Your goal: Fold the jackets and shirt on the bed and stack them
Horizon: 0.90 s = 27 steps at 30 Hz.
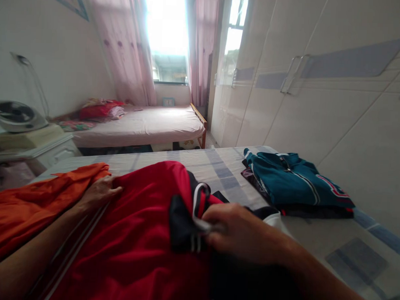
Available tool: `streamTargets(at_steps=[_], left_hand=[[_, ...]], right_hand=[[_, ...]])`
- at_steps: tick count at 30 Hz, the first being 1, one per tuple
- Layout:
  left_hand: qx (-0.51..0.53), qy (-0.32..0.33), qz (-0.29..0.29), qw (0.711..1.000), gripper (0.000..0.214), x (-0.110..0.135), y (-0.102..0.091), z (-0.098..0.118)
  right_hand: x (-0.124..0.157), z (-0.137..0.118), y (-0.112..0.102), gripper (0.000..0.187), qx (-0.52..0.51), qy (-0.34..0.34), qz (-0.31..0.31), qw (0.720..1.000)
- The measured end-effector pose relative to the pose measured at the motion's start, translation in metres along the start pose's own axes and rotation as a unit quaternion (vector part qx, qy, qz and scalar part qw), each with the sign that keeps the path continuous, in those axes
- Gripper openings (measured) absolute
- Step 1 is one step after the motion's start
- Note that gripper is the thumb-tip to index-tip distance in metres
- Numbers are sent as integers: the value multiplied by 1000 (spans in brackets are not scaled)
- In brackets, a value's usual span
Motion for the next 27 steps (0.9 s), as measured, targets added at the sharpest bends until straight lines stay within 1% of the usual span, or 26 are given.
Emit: streamTargets(at_steps=[1,2,3,4,5,6,7,8,9,10,13,14,16,17,18,19,20,21,23,25,27], left_hand=[[-7,-8,0,1000,37,2,0,0],[-13,-18,3,1000,34,3,-1,0],[-18,-27,8,999,32,5,-1,0],[-21,-35,15,999,30,6,-2,-1],[-21,-43,22,999,28,7,-2,-2],[-19,-50,30,998,27,8,-3,-3],[-15,-57,36,998,26,9,-5,-3],[-8,-64,43,997,25,11,-6,-4],[2,-70,49,996,25,12,-8,-4],[14,-76,55,996,25,14,-10,-4],[56,-91,78,991,30,22,-21,-2],[68,-96,90,989,32,25,-27,-2],[85,-108,125,983,35,34,-44,-4],[89,-114,144,979,36,38,-55,-5],[93,-124,165,974,38,43,-66,-7],[97,-134,189,968,38,48,-79,-10],[99,-145,214,961,39,53,-92,-12],[100,-155,238,954,40,57,-104,-14],[96,-169,276,941,40,59,-124,-17],[77,-168,286,940,40,51,-134,-16],[38,-168,267,948,41,37,-130,-16]], right_hand=[[7,-13,17,21,-23,-19,-68,997],[12,-20,29,21,-46,-29,-110,992],[12,-18,34,22,-65,-28,-118,991],[8,-9,30,24,-72,-14,-85,994],[3,6,20,27,-66,8,-21,998],[-3,23,7,29,-47,30,54,997],[-8,39,-4,33,-24,47,114,992],[-14,52,-12,38,-3,54,149,987],[-21,63,-15,43,12,56,158,986],[-29,71,-15,48,20,56,153,986],[-52,80,-8,53,41,71,132,988],[-58,79,-4,49,51,74,126,988],[-67,72,3,33,62,70,110,990],[-69,68,3,28,58,68,111,990],[-69,65,-1,28,48,67,124,989],[-68,62,-10,29,35,69,150,986],[-64,60,-25,29,20,74,187,979],[-60,58,-43,31,4,77,230,970],[-54,55,-89,34,-12,74,328,942],[-55,51,-139,35,6,55,431,901],[-65,48,-181,35,48,26,519,853]])
Point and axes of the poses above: each hand's wrist, its own x-axis away from the middle knuckle, its own y-axis out of the palm, z = x × y, the point moved 8 cm from there along -x, towards the middle knuckle, and after that the axes turned 5 degrees about y, right-handed, at the moved point
